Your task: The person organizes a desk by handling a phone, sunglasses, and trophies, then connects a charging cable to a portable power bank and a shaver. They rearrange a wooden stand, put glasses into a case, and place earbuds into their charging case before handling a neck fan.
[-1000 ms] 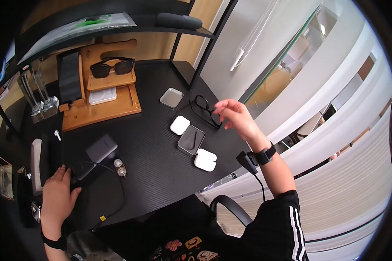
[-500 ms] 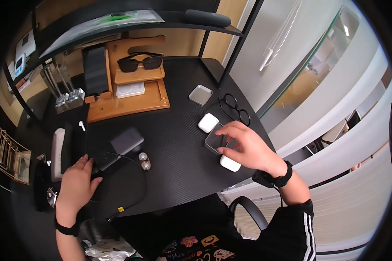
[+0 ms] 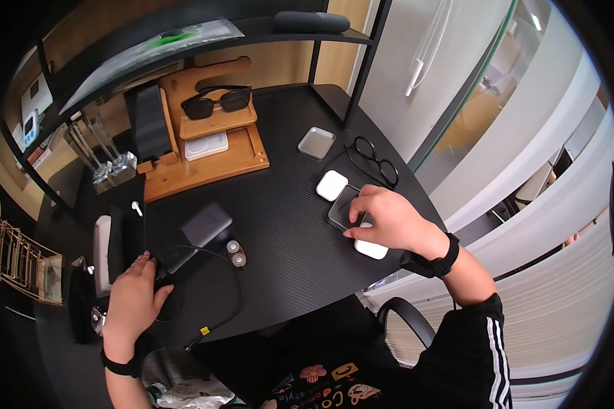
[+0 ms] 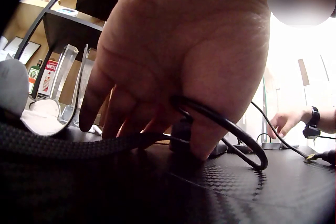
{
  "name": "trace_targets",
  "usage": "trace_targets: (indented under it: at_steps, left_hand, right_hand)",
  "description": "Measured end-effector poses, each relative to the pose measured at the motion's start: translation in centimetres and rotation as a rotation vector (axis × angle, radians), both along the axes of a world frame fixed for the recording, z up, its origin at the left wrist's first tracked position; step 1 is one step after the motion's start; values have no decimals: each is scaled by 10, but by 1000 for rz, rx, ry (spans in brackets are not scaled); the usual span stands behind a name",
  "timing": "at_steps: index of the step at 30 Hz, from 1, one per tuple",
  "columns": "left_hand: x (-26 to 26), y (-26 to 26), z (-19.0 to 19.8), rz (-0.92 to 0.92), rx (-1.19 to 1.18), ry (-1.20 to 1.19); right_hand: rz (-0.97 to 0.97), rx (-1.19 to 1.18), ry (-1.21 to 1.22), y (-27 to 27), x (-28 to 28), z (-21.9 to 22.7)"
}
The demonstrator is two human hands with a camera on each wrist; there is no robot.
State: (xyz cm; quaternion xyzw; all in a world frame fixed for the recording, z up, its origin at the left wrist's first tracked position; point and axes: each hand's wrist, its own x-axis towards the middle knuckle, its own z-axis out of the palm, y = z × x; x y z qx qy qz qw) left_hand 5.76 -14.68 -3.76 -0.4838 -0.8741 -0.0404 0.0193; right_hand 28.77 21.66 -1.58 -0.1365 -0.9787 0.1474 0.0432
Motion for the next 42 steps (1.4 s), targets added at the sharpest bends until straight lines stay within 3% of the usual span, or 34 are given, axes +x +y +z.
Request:
trace_targets:
  at_steps: [9, 13, 19, 22, 24, 25, 27, 28, 29, 31, 33, 35, 42]
  left_hand:
    - [-6, -8, 18, -27, -109, -314]
    - [0, -13, 25, -60, -204, -236]
    - [20, -11, 47, -91, -108, -164]
    - [38, -4, 64, -56, -5, -232]
    - [50, -2, 76, 3, 71, -450]
    - [54, -1, 75, 10, 70, -449]
    - [61, -1, 71, -204, 381, -785]
    - [65, 1, 73, -263, 379, -894]
    - [71, 6, 73, -251, 376, -891]
    - [82, 16, 64, -174, 703, -1369]
    - [82, 20, 52, -190, 754, -1441]
    - [84, 20, 49, -12, 945, -1669]
    - [105, -14, 32, 319, 1164, -1786]
  right_hand:
    - [84, -13, -2, -3, -11, -13]
    - [52, 34, 19, -5, -13, -19]
    - [-72, -189, 149, -5, -10, 7]
    - [-65, -155, 272, -12, -14, 15]
    - [43, -59, 413, -29, -18, 20]
    - [101, -9, 480, -39, -21, 22]
    - [192, 24, 555, -66, -30, 33]
    - [228, 66, 588, -79, -36, 37]
    - [268, 37, 655, -90, -47, 37]
    - [360, -1, 744, -111, -67, 34]
    - [421, 49, 712, -136, -78, 33]
    - [553, 46, 660, -157, -81, 32]
    - [944, -28, 664, -199, -92, 0]
